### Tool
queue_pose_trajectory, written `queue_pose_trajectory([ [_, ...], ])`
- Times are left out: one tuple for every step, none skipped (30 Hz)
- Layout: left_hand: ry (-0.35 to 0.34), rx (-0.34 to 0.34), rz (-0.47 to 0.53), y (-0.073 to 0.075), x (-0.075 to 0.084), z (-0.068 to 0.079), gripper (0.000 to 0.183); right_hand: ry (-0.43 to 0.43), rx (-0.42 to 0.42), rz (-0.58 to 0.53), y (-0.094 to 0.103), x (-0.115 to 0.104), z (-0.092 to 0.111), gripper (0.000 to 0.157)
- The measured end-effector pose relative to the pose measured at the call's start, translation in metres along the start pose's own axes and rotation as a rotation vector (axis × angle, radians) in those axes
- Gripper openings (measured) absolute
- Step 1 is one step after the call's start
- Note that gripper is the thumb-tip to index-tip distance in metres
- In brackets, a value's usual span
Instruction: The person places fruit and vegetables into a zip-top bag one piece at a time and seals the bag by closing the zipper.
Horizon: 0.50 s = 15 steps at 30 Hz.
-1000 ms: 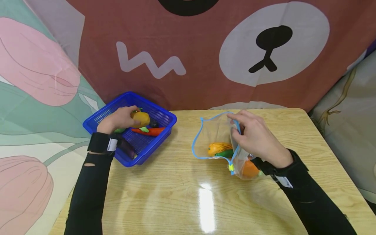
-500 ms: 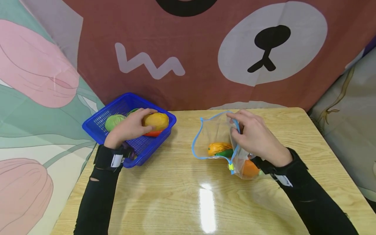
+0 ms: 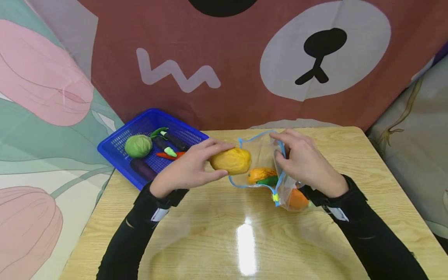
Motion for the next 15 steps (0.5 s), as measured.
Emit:
queue_pose_trajectory([
  [-0.011,-0.004,-0.01,-0.005,0.004,-0.003,0.056,0.002,-0.005,0.002,0.0,0.0,0.0,0.04],
  [-0.022,-0.011,-0.02,-0.011,0.009,-0.007,0.056,0.005,-0.008,0.004,0.0,-0.001,0.0,0.041],
  [-0.029,-0.019,-0.035,-0.017,0.012,-0.011,0.056,0.008,-0.013,0.007,0.0,-0.001,0.0,0.041],
  [-0.033,-0.026,-0.049,-0.022,0.015,-0.015,0.056,0.011,-0.017,0.008,0.0,-0.002,0.0,0.042],
  [-0.034,-0.035,-0.064,-0.027,0.018,-0.019,0.056,0.014,-0.019,0.009,0.0,-0.002,0.0,0.042],
  [-0.032,-0.045,-0.09,-0.032,0.019,-0.023,0.056,0.015,-0.022,0.007,0.0,-0.003,0.0,0.042],
  [-0.029,-0.056,-0.116,-0.037,0.02,-0.028,0.056,0.015,-0.024,0.004,0.0,-0.003,0.0,0.042],
  [-0.02,-0.07,-0.139,-0.041,0.019,-0.032,0.056,0.016,-0.025,0.0,0.0,-0.003,0.0,0.042],
  [-0.008,-0.086,-0.156,-0.046,0.018,-0.036,0.057,0.016,-0.026,-0.003,0.0,-0.003,0.0,0.043],
  [0.001,-0.105,-0.176,-0.051,0.016,-0.04,0.057,0.016,-0.025,-0.006,0.0,-0.003,0.0,0.043],
  [0.009,-0.129,-0.199,-0.057,0.014,-0.044,0.057,0.017,-0.024,-0.008,0.0,-0.004,0.001,0.043],
  [0.018,-0.155,-0.222,-0.063,0.012,-0.047,0.058,0.016,-0.024,-0.01,0.0,-0.004,0.001,0.043],
  [0.029,-0.185,-0.24,-0.069,0.009,-0.05,0.058,0.017,-0.023,-0.011,0.001,-0.004,0.001,0.043],
  [0.041,-0.215,-0.259,-0.075,0.006,-0.052,0.058,0.019,-0.024,-0.013,0.0,-0.005,0.001,0.043],
  [0.049,-0.245,-0.284,-0.08,0.004,-0.054,0.058,0.02,-0.025,-0.014,0.0,-0.005,0.002,0.043],
])
Point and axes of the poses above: each hand's wrist, its own z-axis away from the middle knuckle, its own y-axis out of the back of the hand, x = y × z, the point moved 6 cm from there along -z, towards the middle knuckle, and after that the axes turned 1 degree about x, right-handed, at the moved point
